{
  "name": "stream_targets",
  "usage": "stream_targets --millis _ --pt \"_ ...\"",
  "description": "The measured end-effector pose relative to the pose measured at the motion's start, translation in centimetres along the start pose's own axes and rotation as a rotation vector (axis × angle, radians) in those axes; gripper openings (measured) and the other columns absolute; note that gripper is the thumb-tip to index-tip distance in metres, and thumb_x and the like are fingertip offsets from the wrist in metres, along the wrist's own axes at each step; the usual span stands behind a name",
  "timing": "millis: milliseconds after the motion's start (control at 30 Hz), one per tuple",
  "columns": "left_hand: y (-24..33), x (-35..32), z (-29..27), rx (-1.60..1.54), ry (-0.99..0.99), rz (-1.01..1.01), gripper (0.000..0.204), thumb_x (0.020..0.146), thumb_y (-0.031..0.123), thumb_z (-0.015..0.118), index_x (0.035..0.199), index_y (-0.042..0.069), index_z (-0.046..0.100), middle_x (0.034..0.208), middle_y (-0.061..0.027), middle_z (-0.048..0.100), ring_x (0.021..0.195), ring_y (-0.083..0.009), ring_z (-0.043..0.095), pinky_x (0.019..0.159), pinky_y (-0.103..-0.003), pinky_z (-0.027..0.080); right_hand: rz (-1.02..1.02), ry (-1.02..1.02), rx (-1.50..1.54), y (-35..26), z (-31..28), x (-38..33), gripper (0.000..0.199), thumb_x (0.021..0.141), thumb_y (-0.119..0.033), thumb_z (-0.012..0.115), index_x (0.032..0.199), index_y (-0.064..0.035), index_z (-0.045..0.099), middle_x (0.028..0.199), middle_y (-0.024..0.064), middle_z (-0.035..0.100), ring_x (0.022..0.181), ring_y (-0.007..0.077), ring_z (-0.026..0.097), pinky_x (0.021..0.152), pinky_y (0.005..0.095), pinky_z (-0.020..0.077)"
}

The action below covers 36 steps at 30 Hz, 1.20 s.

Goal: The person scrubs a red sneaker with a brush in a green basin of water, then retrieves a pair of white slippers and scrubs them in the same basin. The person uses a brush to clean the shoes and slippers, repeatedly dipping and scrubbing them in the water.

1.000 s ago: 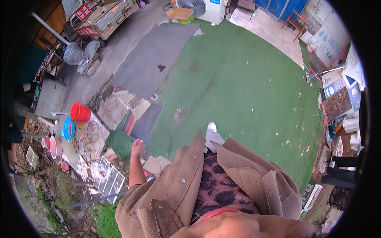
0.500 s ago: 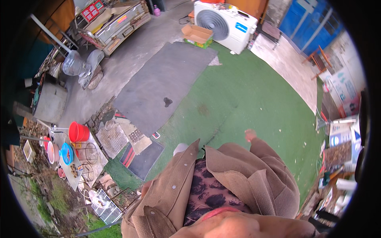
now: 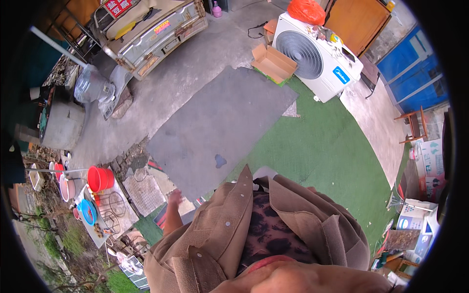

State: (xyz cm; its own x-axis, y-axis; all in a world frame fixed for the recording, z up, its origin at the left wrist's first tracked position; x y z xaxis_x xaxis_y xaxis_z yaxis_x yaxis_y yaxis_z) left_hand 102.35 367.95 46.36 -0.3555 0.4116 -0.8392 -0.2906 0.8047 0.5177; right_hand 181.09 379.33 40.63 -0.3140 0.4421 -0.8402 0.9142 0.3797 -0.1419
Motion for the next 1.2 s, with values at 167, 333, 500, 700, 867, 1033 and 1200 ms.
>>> stream_targets --millis 167,333,500,700,867,1033,1200 --pt "26.0 9.5 8.0 0.114 0.125 0.301 0.021 0.093 0.032 0.058 0.109 0.017 0.059 0.090 0.0034 0.058 0.081 -0.0086 0.055 0.065 -0.029 0.045 0.109 -0.018 0.186 6.4 -9.3 6.3 0.019 0.074 -0.024 0.067 0.088 -0.0110 0.070 0.084 0.0163 0.069 0.082 0.0349 0.069 0.064 0.0452 0.0545" --pt "36.4 13.1 17.1 -0.187 0.117 0.121 0.027 0.094 0.031 0.056 0.120 0.024 0.055 0.099 0.0054 0.062 0.088 -0.0111 0.058 0.070 -0.033 0.049 0.135 0.071 0.151 16.2 -24.1 15.8 0.016 0.071 -0.024 0.069 0.080 -0.0110 0.070 0.080 0.0159 0.069 0.079 0.0336 0.069 0.063 0.0457 0.0543" --pt "44.2 14.6 26.8 0.344 -0.079 -0.058 0.043 0.091 0.030 0.060 0.132 0.021 0.051 0.121 0.0010 0.059 0.109 -0.0183 0.057 0.087 -0.039 0.048 0.069 0.377 -0.079 24.0 -52.0 25.6 0.018 0.067 -0.027 0.070 0.071 -0.0097 0.069 0.074 0.0147 0.067 0.073 0.0329 0.068 0.062 0.0456 0.0534" --pt "55.8 22.8 27.4 0.129 -0.026 -0.132 0.049 0.090 0.034 0.062 0.135 0.019 0.049 0.128 -0.0033 0.057 0.115 -0.0243 0.054 0.093 -0.044 0.045 0.037 0.646 -0.084 27.7 -79.7 36.2 0.016 0.067 -0.021 0.069 0.078 -0.0111 0.063 0.075 0.0081 0.064 0.077 0.0256 0.064 0.066 0.0425 0.0497" --pt "72.3 34.4 30.0 0.137 -0.137 0.085 0.051 0.091 0.040 0.062 0.134 0.018 0.048 0.128 -0.0054 0.056 0.115 -0.0271 0.054 0.092 -0.046 0.046 0.224 0.419 0.523 27.3 -86.9 43.4 0.010 0.076 -0.019 0.062 0.083 -0.0115 0.064 0.074 0.0053 0.065 0.070 0.0195 0.065 0.061 0.0427 0.0510" --pt "95.5 47.6 44.3 0.914 -0.236 0.353 0.053 0.088 0.042 0.066 0.122 0.002 0.059 0.106 -0.0116 0.067 0.104 -0.0221 0.063 0.092 -0.035 0.049 0.075 0.436 0.707 21.4 -87.0 44.4 0.021 0.087 -0.019 0.058 0.074 -0.0068 0.070 0.075 0.0139 0.067 0.071 0.0228 0.067 0.062 0.0403 0.0519" --pt "117.9 51.0 61.6 0.675 -0.399 0.859 0.041 0.091 0.029 0.065 0.123 0.004 0.058 0.110 -0.0120 0.067 0.105 -0.0209 0.063 0.092 -0.034 0.049 0.172 0.307 1.318 21.8 -87.6 47.3 0.023 0.087 -0.021 0.056 0.075 -0.0081 0.069 0.074 0.0141 0.065 0.069 0.0215 0.064 0.061 0.0385 0.0495"
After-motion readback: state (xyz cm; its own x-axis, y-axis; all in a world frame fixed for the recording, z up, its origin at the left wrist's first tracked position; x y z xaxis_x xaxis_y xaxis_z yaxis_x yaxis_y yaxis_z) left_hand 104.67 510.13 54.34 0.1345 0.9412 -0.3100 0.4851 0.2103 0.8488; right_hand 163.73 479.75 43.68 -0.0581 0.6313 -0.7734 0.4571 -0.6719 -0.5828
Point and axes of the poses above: each hand's wrist, its own x-axis towards the middle knuckle, its own z-axis out of the palm, y = z × x, the point moved 8 cm from there along x, towards the middle knuckle
